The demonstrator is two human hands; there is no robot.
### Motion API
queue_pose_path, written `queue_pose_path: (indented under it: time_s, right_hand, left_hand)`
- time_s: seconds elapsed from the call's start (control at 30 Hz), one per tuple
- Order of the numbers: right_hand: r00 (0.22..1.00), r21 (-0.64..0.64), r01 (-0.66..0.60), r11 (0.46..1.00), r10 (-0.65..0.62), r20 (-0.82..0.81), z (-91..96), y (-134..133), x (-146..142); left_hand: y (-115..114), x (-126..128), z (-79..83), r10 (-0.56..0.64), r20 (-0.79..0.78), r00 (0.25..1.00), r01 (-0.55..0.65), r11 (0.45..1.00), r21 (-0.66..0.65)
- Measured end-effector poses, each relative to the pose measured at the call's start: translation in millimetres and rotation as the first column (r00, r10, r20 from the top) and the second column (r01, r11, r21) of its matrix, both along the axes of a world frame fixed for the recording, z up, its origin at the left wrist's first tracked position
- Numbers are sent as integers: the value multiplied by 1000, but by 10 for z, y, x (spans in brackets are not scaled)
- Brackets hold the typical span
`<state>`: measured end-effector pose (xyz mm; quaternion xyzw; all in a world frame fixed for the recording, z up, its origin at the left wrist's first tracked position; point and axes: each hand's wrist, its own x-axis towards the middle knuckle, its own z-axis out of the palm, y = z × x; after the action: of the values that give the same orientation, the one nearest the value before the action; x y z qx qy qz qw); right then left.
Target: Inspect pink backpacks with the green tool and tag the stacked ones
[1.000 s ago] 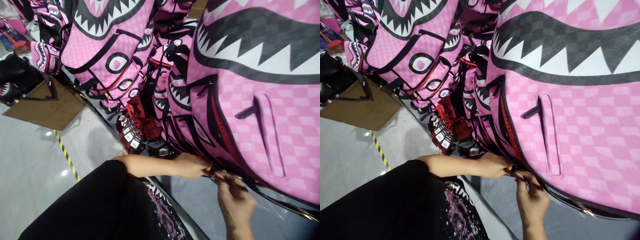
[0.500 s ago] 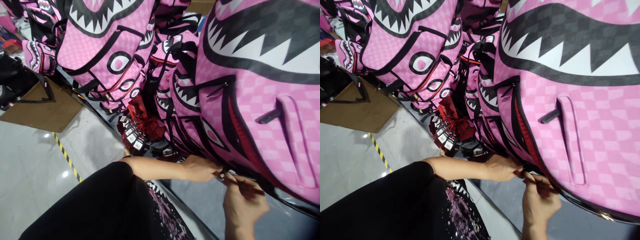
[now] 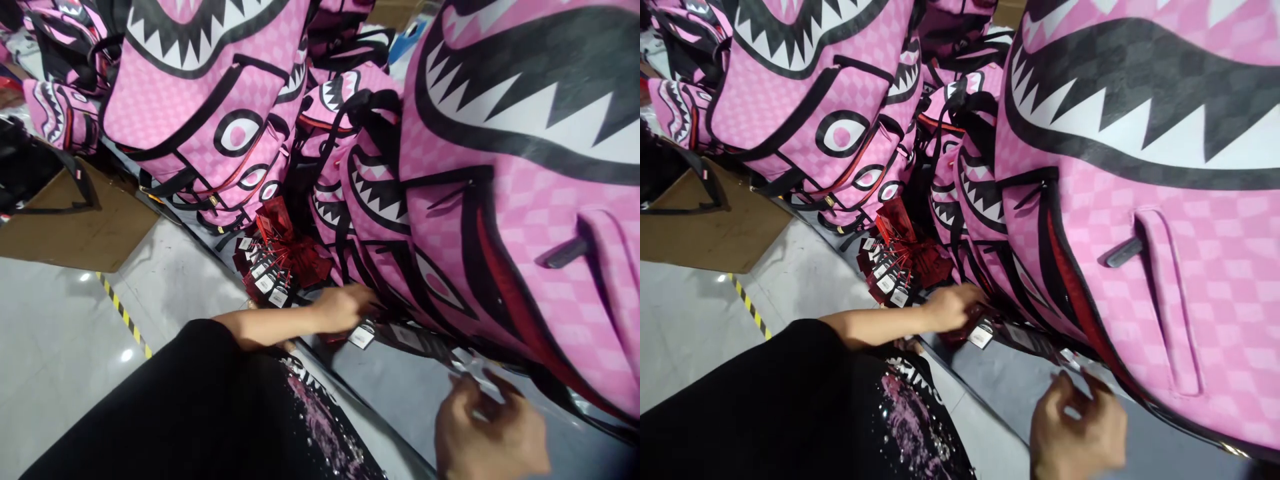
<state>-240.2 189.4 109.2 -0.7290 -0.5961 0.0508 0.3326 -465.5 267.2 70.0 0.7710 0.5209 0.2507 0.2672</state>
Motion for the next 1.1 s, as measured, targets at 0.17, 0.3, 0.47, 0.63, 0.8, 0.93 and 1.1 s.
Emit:
queue_pose_path:
  time_s: [0.17,0.3,0.47,0.63,0.8,0.93,1.1]
  right_hand:
    - [916,-307,-359,881,270,-296,-472,203,-1048]
    - [894,-445,-420,791,277,-351,-971,940,-2123]
    - [918,-606,-384,697,218,-331,-1213,1375,-2677]
    - [943,-643,-325,694,183,-279,-1100,1308,-2556]
    - [953,-594,-256,762,95,-288,-852,1133,-2246]
    - [901,-436,-257,862,50,-431,-585,815,-1879]
    - [840,-156,-133,979,28,-543,-208,316,-1439]
  left_hand:
    - [151,-1206,-302,470,-226,853,-486,874,-16]
    - [338,-1456,-486,467,-328,821,-496,868,-7]
    - [479,-1454,-644,427,-413,804,-479,878,-25]
    - [573,-1445,-742,416,-449,791,-481,876,-36]
    - [636,-1350,-734,419,-429,800,-488,871,-60]
    - [756,-1302,-620,463,-378,802,-522,851,-65]
    - [445,-1002,-127,434,-116,894,-441,897,-43]
